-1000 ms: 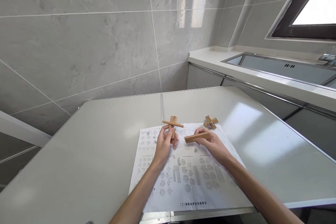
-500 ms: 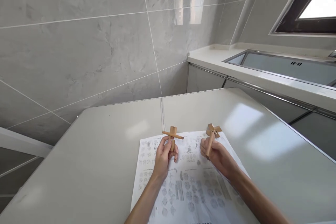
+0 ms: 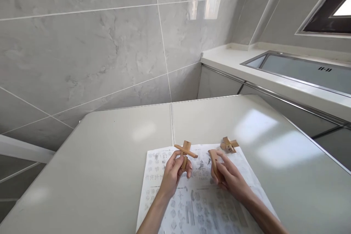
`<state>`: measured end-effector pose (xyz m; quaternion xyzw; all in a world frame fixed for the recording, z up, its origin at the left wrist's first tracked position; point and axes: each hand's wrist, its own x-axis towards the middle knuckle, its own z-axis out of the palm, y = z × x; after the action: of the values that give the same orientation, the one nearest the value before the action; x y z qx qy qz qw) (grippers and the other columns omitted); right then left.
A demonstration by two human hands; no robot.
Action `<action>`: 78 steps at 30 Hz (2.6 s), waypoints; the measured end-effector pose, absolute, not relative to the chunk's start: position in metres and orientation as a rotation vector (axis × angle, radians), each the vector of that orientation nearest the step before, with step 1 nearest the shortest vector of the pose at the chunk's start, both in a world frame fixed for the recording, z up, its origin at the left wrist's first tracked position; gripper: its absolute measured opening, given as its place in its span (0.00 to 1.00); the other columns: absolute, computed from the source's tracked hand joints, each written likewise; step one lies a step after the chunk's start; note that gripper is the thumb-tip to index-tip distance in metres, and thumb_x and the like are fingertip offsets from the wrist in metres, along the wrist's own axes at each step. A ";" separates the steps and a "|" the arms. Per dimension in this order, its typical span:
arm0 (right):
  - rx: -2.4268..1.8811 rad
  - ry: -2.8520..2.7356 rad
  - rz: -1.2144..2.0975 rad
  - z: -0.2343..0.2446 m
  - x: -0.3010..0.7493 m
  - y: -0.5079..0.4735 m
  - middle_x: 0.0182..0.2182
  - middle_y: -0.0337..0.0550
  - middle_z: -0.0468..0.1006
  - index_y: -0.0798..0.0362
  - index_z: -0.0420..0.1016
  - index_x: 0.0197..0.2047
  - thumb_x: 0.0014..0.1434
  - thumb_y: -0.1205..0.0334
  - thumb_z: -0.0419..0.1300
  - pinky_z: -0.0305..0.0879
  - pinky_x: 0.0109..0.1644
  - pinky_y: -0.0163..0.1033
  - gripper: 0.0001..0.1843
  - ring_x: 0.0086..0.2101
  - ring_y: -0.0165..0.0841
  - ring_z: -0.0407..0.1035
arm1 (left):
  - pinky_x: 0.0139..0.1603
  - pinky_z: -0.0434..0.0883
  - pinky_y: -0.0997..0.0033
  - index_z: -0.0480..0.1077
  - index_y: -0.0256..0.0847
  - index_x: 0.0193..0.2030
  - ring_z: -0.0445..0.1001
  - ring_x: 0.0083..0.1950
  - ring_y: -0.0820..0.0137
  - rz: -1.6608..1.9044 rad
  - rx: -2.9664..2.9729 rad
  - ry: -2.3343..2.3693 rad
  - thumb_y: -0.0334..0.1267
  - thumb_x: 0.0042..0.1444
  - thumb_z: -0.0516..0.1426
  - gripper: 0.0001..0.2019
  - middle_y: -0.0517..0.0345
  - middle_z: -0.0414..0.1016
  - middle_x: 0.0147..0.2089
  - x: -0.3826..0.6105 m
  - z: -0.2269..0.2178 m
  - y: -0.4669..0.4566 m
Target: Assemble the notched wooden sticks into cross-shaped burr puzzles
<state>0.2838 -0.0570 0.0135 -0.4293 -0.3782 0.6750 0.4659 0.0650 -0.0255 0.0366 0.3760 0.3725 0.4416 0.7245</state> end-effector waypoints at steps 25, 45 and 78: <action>-0.983 -0.726 1.700 0.017 0.290 -0.052 0.25 0.30 0.62 0.47 0.69 0.43 0.66 0.39 0.64 0.45 0.19 0.30 0.20 0.17 0.21 0.47 | 0.35 0.70 0.68 0.75 0.37 0.54 0.74 0.33 0.70 0.718 0.632 0.595 0.47 0.70 0.58 0.15 0.45 0.78 0.41 0.066 0.043 -0.027; -0.805 -1.110 1.836 0.015 0.293 -0.057 0.34 0.40 0.81 0.50 0.63 0.44 0.74 0.46 0.57 0.51 0.16 0.27 0.15 0.13 0.20 0.64 | 0.37 0.73 0.67 0.74 0.31 0.54 0.75 0.34 0.69 0.580 0.616 0.556 0.42 0.70 0.58 0.15 0.50 0.73 0.37 0.068 0.036 -0.028; -0.849 -1.156 1.842 0.021 0.291 -0.056 0.34 0.40 0.80 0.50 0.67 0.48 0.75 0.47 0.56 0.54 0.21 0.29 0.15 0.17 0.22 0.69 | 0.38 0.73 0.69 0.75 0.31 0.49 0.73 0.29 0.73 0.502 0.669 0.459 0.43 0.73 0.54 0.15 0.54 0.71 0.33 0.065 0.039 -0.030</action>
<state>0.2910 -0.0563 0.0208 -0.3344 -0.4554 0.7258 0.3926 0.0653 -0.0297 0.0389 0.3218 0.2211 0.2417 0.8884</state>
